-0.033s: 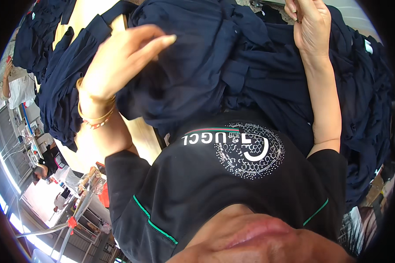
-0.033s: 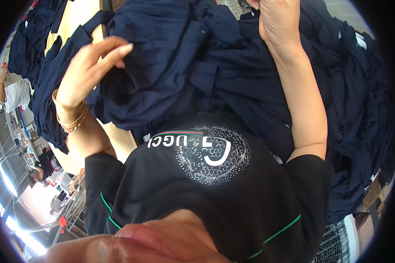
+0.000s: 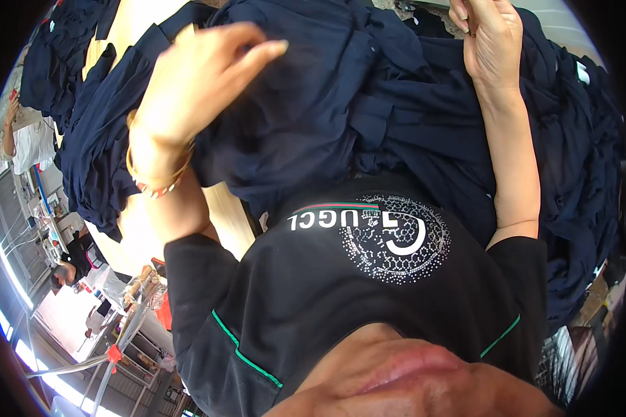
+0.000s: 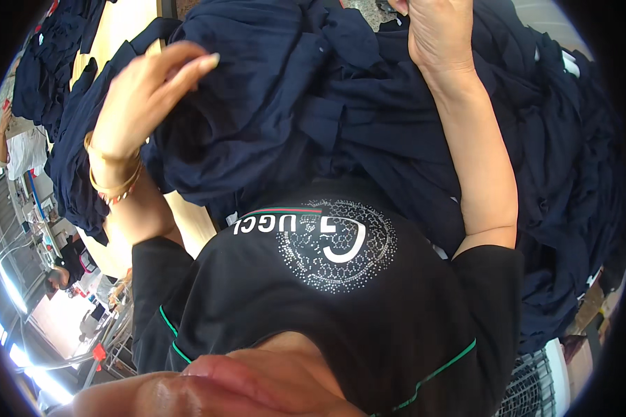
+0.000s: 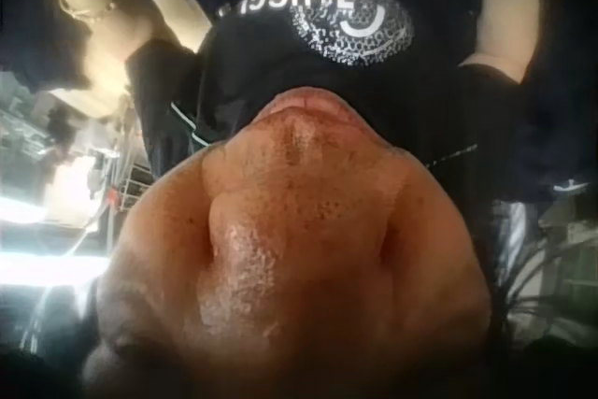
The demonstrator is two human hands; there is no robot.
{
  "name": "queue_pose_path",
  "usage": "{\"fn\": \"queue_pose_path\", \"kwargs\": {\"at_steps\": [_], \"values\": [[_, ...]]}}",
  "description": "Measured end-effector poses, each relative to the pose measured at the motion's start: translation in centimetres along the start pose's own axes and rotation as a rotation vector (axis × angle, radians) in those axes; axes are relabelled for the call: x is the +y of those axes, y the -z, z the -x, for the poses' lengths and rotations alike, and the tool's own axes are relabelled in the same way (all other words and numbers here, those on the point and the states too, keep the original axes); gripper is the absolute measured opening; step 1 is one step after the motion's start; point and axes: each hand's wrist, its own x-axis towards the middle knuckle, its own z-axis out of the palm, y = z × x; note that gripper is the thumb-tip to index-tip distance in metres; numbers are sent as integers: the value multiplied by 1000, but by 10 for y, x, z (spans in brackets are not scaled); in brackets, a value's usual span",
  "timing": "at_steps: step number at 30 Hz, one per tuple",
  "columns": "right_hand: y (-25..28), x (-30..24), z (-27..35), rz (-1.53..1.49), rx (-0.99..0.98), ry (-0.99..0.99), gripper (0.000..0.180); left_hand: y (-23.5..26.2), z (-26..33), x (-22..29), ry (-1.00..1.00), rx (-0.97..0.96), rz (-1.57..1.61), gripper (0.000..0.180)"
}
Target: Trimming excess threads from dark blue garments using small scissors.
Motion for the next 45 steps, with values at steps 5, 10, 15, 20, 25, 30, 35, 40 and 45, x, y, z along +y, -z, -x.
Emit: {"fn": "queue_pose_path", "kwargs": {"at_steps": [5, 10, 15, 20, 25, 30, 35, 40, 45], "values": [[4, 2, 3, 33, 19, -4, 30, -11, -109, 51, -523, 156, 97, 21], [-4, 0, 2, 0, -14, -6, 29, -102, -239, 16, -246, -180, -308, 32], [2, 1, 0, -3, -20, -11, 30, -162, -270, -26, 388, -574, -275, 56], [-4, -1, -3, -37, -55, -11, 28, -165, -262, -42, 247, -151, -279, 36], [0, 1, 3, 0, 10, -11, 25, -94, -235, -22, -106, 16, 879, 23], [-4, -10, 18, 49, -54, 117, 34, 5, -84, 59, -250, -192, 1790, 28], [7, -4, 24, 177, -319, 16, 31, -35, -33, 46, -180, 0, 1679, 38], [17, 6, 15, 380, -391, -4, 24, -78, -32, 30, -209, 168, 1582, 35], [-10, 5, 24, 288, -432, -25, 37, -77, -25, 49, -150, 255, 1610, 46]]}}
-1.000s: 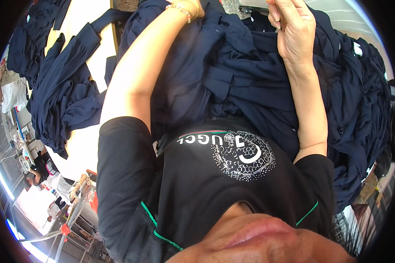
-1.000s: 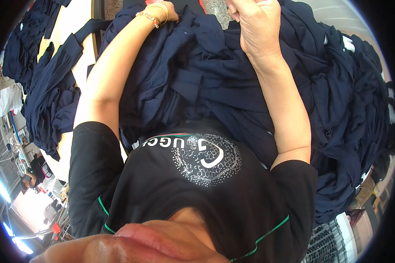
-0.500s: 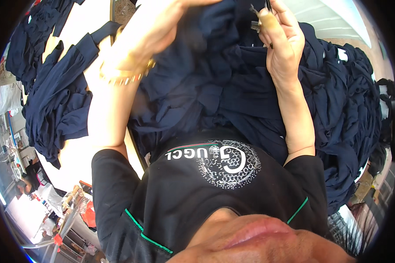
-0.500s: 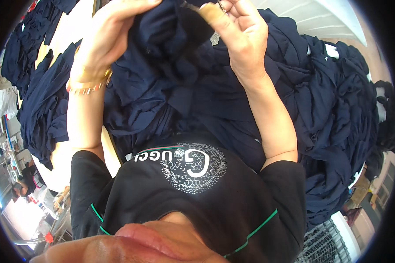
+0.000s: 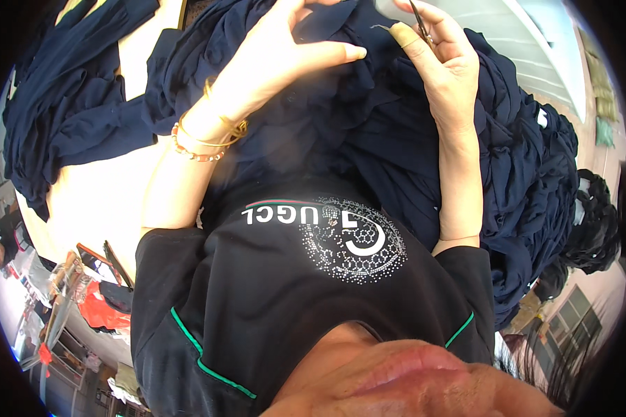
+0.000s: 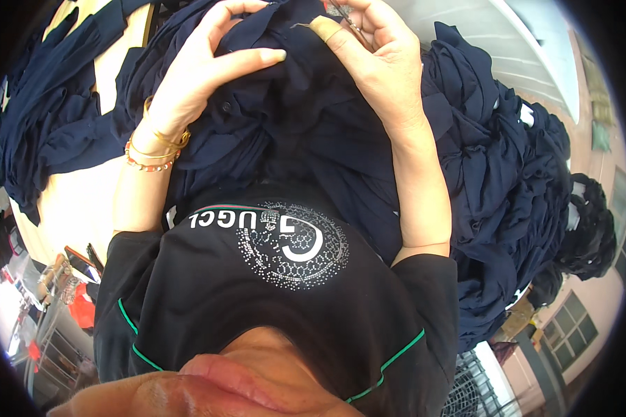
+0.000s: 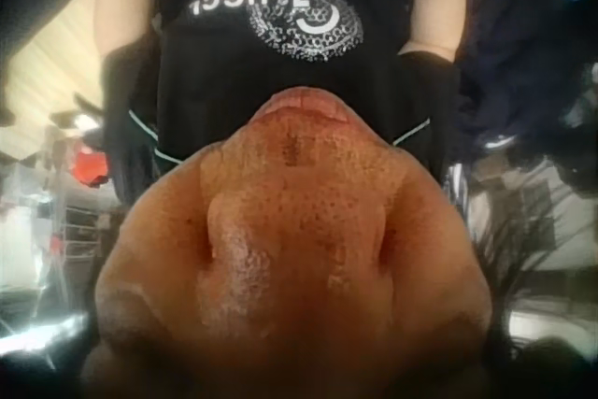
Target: Trimming excess threads from dark blue garments using small scissors.
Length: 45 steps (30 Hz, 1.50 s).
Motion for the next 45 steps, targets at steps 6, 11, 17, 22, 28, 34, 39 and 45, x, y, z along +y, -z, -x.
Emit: {"fn": "queue_pose_path", "kwargs": {"at_steps": [6, 11, 17, 22, 28, 34, 39, 45], "values": [[-5, -7, 4, 140, -27, 0, 39, 18, -11, -34, -818, 84, -268, 31], [11, 14, 5, 363, -57, 178, 36, -1, 1, 13, -47, 304, -499, 26], [8, 10, 4, 431, -69, 269, 38, 16, 2, -4, -212, 298, -622, 20], [2, -5, -1, 648, -123, 400, 39, 39, -18, -46, -649, -58, 64, 17], [-12, -27, -2, 772, -106, 593, 39, 27, -12, -20, -456, -295, 477, 20], [-18, -37, 1, 734, -69, 485, 42, 1, 11, 7, 106, 101, 379, 21], [-19, -40, 2, 743, -65, 479, 43, 16, 13, -16, -45, 173, 65, 27], [-17, -38, 2, 763, -81, 475, 42, 2, 13, 0, 23, 146, 199, 24]]}}
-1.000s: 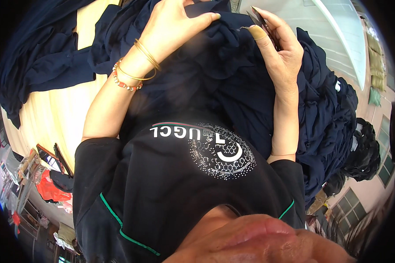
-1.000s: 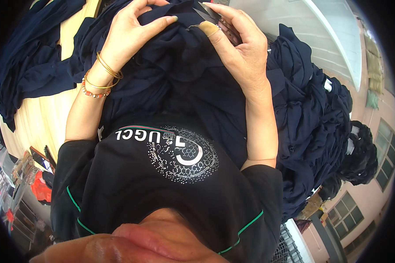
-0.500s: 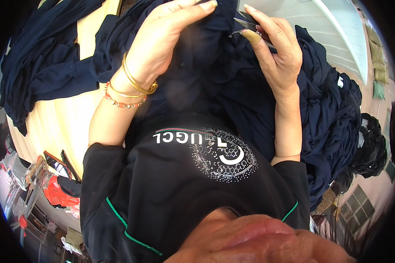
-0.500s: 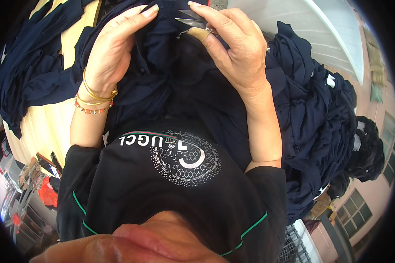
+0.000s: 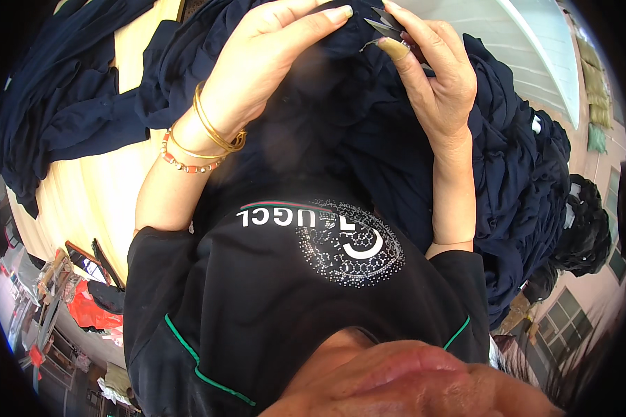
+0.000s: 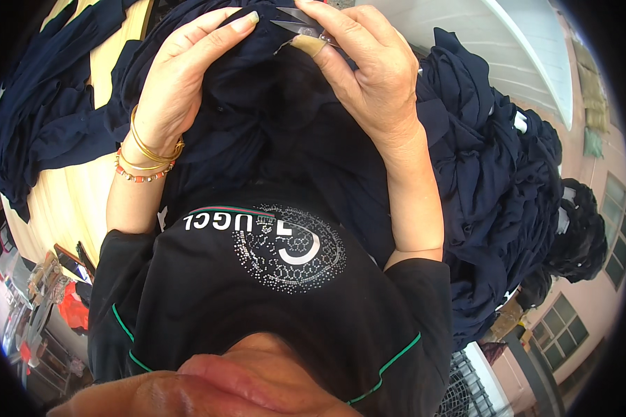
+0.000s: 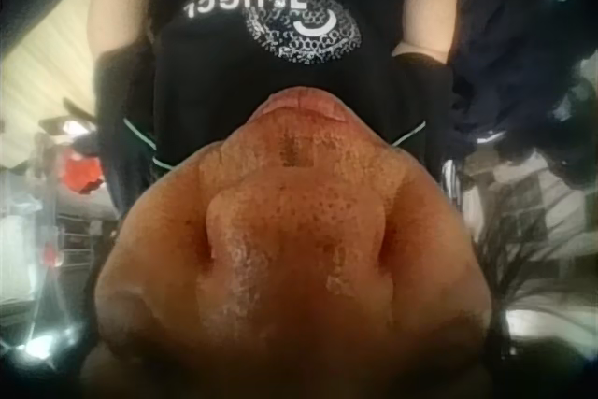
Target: Trimming excess threads from dark blue garments using small scissors.
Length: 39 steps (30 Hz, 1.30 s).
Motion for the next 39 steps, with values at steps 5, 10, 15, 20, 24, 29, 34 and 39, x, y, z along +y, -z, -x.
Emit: {"fn": "queue_pose_path", "kwargs": {"at_steps": [5, 10, 15, 20, 24, 29, 34, 39], "values": [[-1, 4, 2, -14, -19, 4, 41, 2, -7, -3, 63, -56, 46, 19], [0, -1, 0, -52, -38, -5, 39, 14, -29, -21, -595, -494, 25, 16], [-2, -1, 0, -94, -48, -15, 37, 16, -21, -16, -239, -317, -12, 17], [-3, 10, 6, -73, -36, -10, 37, 17, -23, -18, -521, -521, 80, 16], [-3, 4, 3, -72, -42, -18, 36, 17, -22, -17, -227, -303, -1, 17], [-3, 7, 4, -74, -55, -13, 36, 17, -22, -19, -509, -517, 69, 18], [-3, 3, 2, -90, -64, 1, 35, 17, -26, -17, -484, -514, 43, 19], [-3, 30, 13, -63, -19, 137, 37, 5, -6, 4, 116, -147, -8, 21]]}}
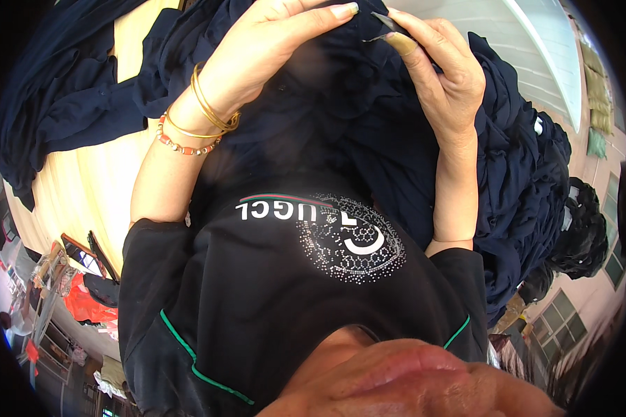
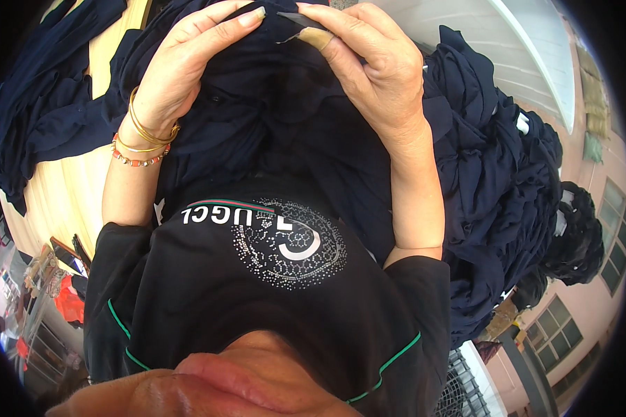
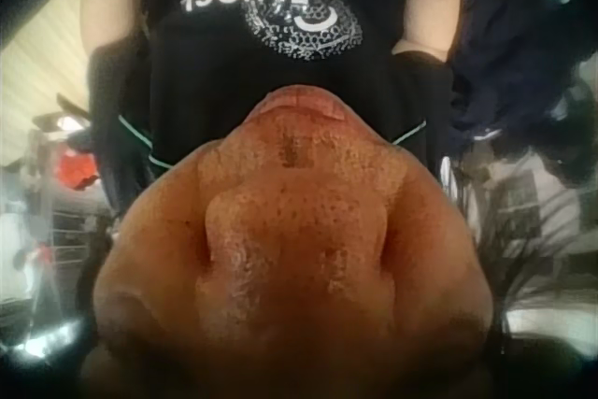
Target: Trimming excess threads from dark blue garments using small scissors.
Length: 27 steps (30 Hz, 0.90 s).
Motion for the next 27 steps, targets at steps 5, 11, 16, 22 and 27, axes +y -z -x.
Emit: {"fn": "queue_pose_path", "kwargs": {"at_steps": [5, 11, 16, 22, 27], "values": [[1, -10, 0, -591, 111, -506, 31, 10, -18, -23, -598, -364, -158, 21], [6, 18, 23, -476, 216, -515, 13, 2, -3, -4, -40, -53, -159, 16], [9, 31, 20, -538, 429, -452, 17, 26, -25, -24, -676, -381, -31, 17], [8, -19, -8, -147, 122, -390, 34, 2, 3, 5, -10, 21, -27, 20], [5, -29, -15, -90, 6, -232, 39, 5, -3, -3, -10, 5, -16, 21]]}}
